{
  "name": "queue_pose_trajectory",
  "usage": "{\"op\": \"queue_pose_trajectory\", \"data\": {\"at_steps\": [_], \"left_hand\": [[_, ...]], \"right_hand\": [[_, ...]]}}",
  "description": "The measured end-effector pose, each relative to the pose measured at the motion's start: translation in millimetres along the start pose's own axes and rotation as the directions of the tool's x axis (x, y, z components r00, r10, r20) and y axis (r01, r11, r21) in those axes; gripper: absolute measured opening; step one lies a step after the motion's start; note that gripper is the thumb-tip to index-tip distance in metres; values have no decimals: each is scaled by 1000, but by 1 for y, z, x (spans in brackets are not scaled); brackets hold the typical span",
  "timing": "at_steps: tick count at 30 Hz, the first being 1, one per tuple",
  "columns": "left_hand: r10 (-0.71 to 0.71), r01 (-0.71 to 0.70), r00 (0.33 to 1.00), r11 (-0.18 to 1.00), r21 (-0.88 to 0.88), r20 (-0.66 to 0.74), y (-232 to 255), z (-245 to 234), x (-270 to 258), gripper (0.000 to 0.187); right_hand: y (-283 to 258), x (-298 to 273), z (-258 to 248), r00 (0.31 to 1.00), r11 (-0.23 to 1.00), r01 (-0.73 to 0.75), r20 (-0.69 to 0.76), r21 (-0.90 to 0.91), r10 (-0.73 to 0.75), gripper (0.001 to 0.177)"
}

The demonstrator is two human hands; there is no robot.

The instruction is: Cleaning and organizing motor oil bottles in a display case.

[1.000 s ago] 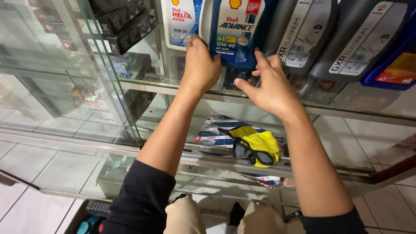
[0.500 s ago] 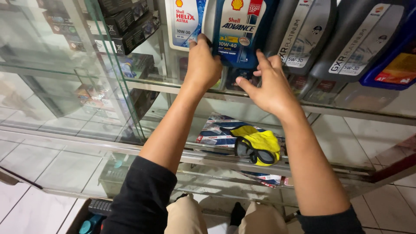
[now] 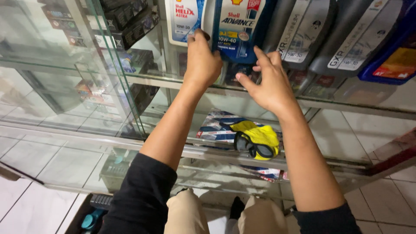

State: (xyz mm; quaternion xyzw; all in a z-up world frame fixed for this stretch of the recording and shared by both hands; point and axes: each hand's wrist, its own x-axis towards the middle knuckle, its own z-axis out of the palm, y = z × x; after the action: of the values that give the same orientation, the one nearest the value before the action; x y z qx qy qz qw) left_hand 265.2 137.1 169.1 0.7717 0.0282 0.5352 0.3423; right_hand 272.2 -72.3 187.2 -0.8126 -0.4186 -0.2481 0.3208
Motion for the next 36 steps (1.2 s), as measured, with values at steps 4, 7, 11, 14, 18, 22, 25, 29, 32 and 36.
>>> {"op": "queue_pose_trajectory", "data": {"at_steps": [4, 7, 11, 14, 18, 22, 25, 29, 32, 36], "left_hand": [[82, -83, 996, 996, -33, -25, 11, -8, -5, 45], [92, -93, 990, 996, -1, -103, 18, -13, -7, 40], [119, -104, 981, 989, 104, -151, 14, -10, -8, 38], [87, -71, 989, 988, 136, -120, 11, -9, -6, 40], [51, -40, 993, 994, 104, -104, 14, -15, -10, 41], [34, -23, 994, 994, 103, -100, 8, -11, -9, 42], [72, -62, 991, 994, 92, -113, 6, -9, -9, 41], [109, -97, 982, 991, 89, -153, 1, -7, -9, 43], [215, -208, 959, 976, 57, -186, 4, -12, -13, 42], [347, -359, 911, 933, -17, -223, 23, -31, -35, 30]], "right_hand": [[-4, -5, -2, 999, 999, 43, -22, -8, -43, 66], [-9, -11, -4, 984, 986, 155, -97, 54, -150, 58], [-1, -12, -3, 980, 982, 185, -72, -43, -187, 56], [6, -7, -2, 992, 991, 124, -21, -56, -125, 61], [4, -8, -3, 997, 994, 81, -5, -79, -82, 61], [-2, -10, -5, 997, 996, 70, -18, -55, -71, 58], [-2, -12, -5, 996, 996, 84, -41, -38, -85, 54], [-6, -17, -6, 973, 981, 189, -130, -32, -192, 44], [-16, -23, -9, 937, 955, 296, -203, 31, -284, 33], [-45, -42, -22, 856, 873, 462, -336, 159, -392, 11]]}}
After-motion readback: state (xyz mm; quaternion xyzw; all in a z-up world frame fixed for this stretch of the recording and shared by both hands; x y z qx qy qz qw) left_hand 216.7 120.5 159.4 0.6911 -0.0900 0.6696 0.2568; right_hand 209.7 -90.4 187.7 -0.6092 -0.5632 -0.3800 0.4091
